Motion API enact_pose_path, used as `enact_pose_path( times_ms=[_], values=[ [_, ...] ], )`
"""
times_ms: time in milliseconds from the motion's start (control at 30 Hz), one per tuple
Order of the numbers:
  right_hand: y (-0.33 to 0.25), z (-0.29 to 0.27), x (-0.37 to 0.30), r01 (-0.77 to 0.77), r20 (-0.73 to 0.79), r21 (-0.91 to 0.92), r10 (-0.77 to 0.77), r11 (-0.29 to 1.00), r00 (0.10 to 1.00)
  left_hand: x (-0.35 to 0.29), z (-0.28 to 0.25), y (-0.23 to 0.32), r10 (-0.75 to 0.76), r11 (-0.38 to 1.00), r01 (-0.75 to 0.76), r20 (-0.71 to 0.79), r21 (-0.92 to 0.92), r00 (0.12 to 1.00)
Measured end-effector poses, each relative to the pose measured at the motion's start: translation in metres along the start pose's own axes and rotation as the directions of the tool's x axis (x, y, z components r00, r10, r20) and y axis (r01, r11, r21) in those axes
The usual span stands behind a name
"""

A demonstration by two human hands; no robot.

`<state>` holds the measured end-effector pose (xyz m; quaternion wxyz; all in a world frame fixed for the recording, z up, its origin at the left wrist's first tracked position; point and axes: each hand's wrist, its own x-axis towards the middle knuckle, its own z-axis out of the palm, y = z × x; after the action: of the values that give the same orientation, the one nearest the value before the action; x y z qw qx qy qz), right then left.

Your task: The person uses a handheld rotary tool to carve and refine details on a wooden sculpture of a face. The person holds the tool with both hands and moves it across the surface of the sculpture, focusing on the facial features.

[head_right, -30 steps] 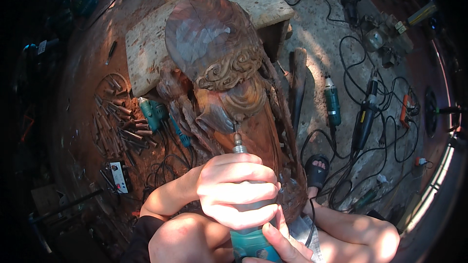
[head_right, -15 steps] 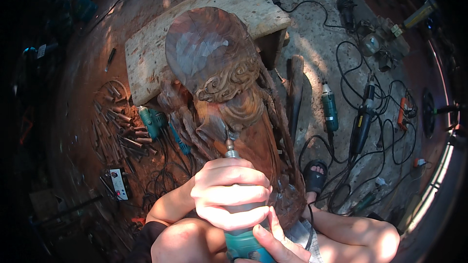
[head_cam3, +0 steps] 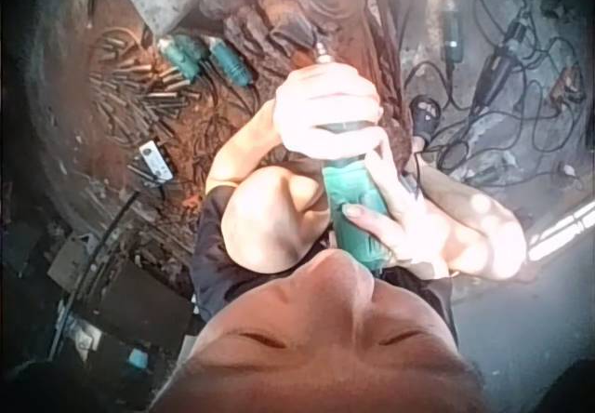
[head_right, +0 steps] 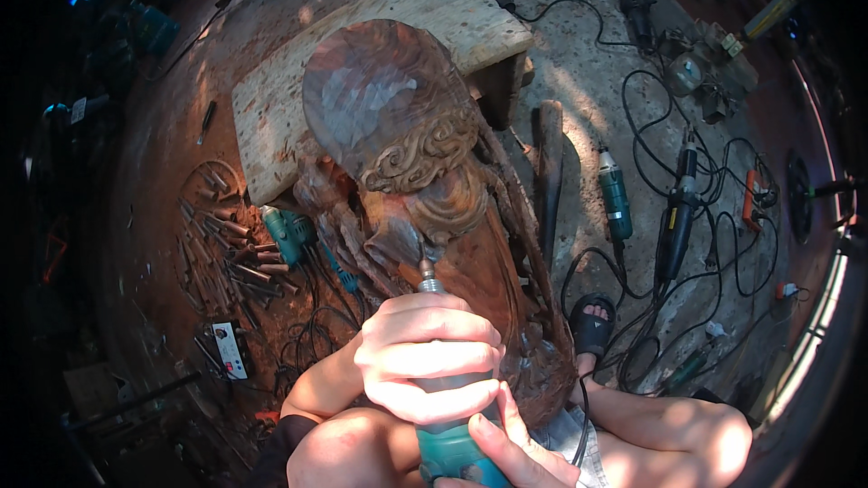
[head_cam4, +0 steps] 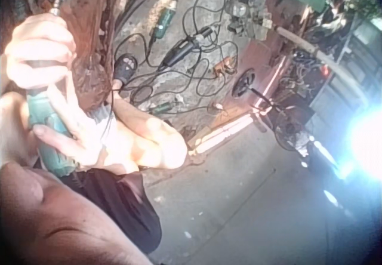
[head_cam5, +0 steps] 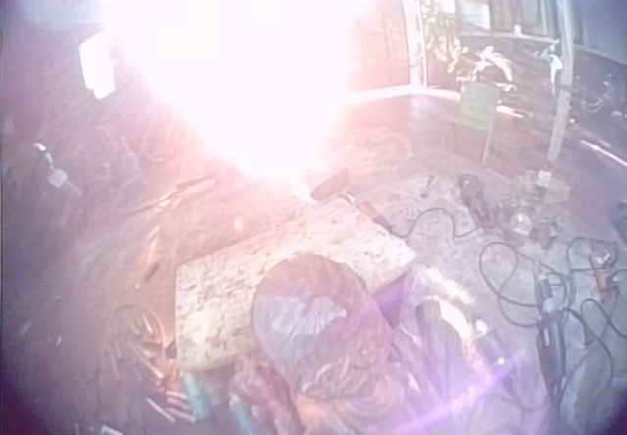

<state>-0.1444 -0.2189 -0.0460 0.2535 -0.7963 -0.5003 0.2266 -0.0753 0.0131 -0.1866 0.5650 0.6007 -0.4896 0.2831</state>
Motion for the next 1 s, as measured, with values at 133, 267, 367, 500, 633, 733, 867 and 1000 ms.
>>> enact_pose_path(
  times_ms=[133,267,367,500,633,733,867,1000],
  values=[
    [0.004,-0.012,0.005,0.030,0.040,-0.080,-0.027,0.996,0.999,-0.008,-0.001,-0.001,-0.026,1.000,0.026,-0.012,0.017,1.000],
    [0.000,-0.020,0.005,-0.047,0.052,0.009,0.046,0.999,0.998,-0.004,-0.001,0.002,-0.043,0.998,0.043,-0.004,0.049,0.999],
    [0.002,-0.016,0.004,-0.059,-0.017,0.044,0.060,0.997,0.998,-0.004,0.000,0.001,-0.041,0.996,0.042,-0.016,0.076,0.999],
    [0.008,-0.006,0.002,-0.026,-0.078,0.022,0.028,0.999,0.997,-0.004,-0.004,0.003,-0.056,0.994,0.057,-0.018,0.095,0.998],
    [0.013,-0.008,0.002,0.004,-0.098,0.011,-0.003,1.000,0.995,-0.006,0.002,0.001,-0.069,0.996,0.070,-0.023,0.060,0.997],
    [0.015,-0.009,0.001,0.030,-0.105,0.001,-0.030,1.000,0.994,-0.004,0.002,0.001,-0.073,0.995,0.074,-0.019,0.068,0.997],
    [0.019,-0.016,0.002,0.081,-0.105,-0.019,-0.083,0.997,0.991,-0.004,-0.001,0.002,-0.090,0.994,0.091,-0.012,0.067,0.996],
    [0.023,-0.022,0.005,0.116,-0.100,-0.051,-0.121,0.992,0.988,-0.003,0.001,0.001,-0.074,0.994,0.074,0.000,0.080,0.997]
  ],
)
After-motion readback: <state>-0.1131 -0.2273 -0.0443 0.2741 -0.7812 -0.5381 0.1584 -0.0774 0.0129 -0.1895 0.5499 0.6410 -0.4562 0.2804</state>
